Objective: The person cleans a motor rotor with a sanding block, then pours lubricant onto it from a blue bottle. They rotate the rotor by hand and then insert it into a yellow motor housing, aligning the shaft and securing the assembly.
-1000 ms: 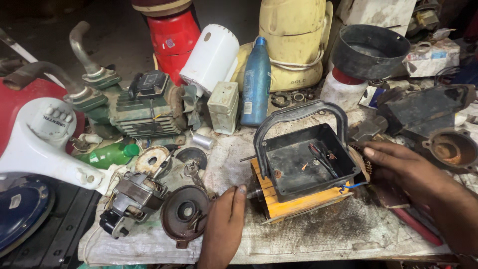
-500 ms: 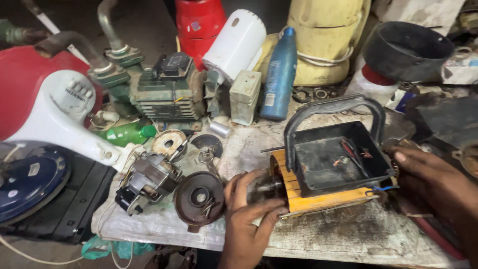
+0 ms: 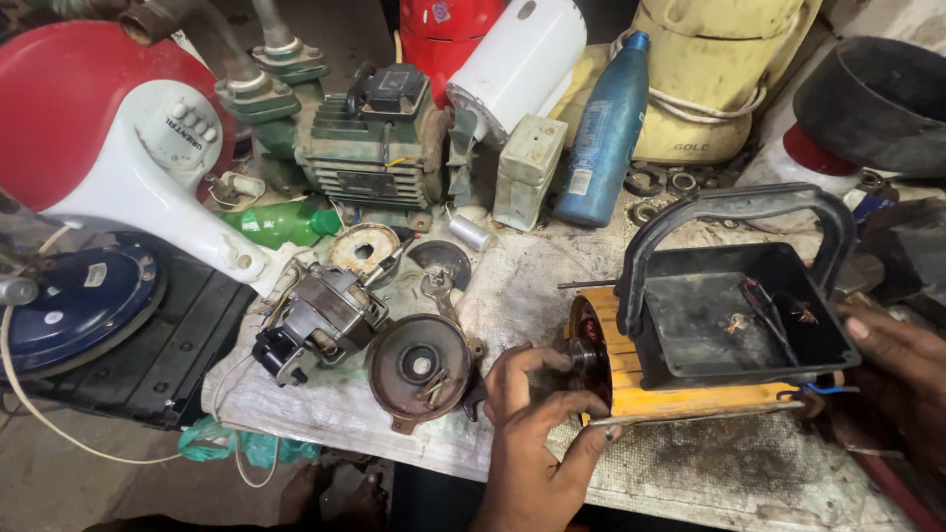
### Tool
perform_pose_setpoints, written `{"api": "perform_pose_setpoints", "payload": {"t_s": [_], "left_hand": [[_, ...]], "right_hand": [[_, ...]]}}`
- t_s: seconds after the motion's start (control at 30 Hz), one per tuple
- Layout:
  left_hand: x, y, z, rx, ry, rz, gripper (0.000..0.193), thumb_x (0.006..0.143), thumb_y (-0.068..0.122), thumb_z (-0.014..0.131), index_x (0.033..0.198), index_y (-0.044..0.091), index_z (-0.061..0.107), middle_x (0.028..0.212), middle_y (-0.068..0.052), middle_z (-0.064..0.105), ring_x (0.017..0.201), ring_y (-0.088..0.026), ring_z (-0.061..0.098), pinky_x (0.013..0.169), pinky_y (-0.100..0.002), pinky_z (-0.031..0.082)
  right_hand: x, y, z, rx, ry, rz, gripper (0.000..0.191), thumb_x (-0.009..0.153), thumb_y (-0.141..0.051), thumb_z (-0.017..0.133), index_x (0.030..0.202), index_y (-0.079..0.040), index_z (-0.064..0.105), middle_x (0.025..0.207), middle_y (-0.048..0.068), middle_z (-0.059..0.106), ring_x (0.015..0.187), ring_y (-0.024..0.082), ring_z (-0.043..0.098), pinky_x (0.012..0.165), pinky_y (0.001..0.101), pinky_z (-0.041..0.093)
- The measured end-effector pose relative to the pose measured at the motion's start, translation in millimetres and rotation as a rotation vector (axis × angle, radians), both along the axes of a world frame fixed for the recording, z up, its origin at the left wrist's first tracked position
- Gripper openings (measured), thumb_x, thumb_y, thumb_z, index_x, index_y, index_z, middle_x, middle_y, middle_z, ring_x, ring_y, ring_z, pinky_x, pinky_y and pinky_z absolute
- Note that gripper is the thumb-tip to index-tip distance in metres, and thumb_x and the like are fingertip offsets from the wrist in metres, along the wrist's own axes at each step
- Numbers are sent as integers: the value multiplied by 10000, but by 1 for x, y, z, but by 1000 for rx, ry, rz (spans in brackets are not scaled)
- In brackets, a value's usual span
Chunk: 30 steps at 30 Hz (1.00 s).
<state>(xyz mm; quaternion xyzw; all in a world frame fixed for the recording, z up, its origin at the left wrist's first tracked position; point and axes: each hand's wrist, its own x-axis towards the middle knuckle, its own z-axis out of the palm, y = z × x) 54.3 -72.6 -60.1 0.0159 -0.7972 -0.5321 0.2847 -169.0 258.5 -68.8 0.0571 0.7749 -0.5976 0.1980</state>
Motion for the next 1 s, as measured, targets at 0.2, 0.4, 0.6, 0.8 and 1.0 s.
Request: {"api": "perform_pose_setpoints", "payload": {"t_s": [0.2, 0.4, 0.6, 0.8, 1.0], "left_hand": [[3, 0, 0, -107, -96, -35, 191, 881, 223, 798, 974, 64, 750, 1312, -180, 495, 1398, -381, 334, 1116, -599, 213], [7, -5, 2, -302, -65, -37, 234, 936, 238, 772, 1079, 53, 765, 1322, -211, 446, 1398, -434, 291, 1102, -633, 174], [6, -16, 7, -264, -7, -98, 202, 851, 177, 768, 1001, 46, 731, 1300, -216, 482, 1366, -406, 376, 1100, -589, 236], [0, -27, 15, 2, -31, 48, 378, 982, 87, 591, 1330, -59, 565, 1302, -218, 590, 1210, -364, 611, 1009, -429, 473], [-10, -34, 21, -81, -77, 12, 246, 989, 78, 602, 1195, -49, 644, 1074, -191, 699, 1002, -354, 690, 862, -413, 536]], "right_hand": [[0, -2, 4, -42, 4, 43, 506, 1144, -368, 442, 1453, 18, 549, 974, 354, 719, 816, 441, 701, 693, 594, 542], [5, -11, 11, 22, 25, 6, 568, 1112, -343, 408, 1514, 31, 555, 1015, 327, 710, 869, 399, 699, 791, 540, 559], [1, 1, 0, -55, 27, 56, 566, 1141, -358, 418, 1538, 24, 551, 1010, 356, 715, 815, 432, 695, 716, 584, 550], [-12, 11, -10, -15, 56, 80, 589, 1072, -288, 462, 1566, 29, 490, 1114, 361, 700, 880, 444, 735, 789, 576, 574], [-2, 11, -4, -185, 314, 301, 738, 923, -139, 646, 1573, 83, 376, 1298, 307, 646, 943, 412, 765, 690, 553, 610]]}}
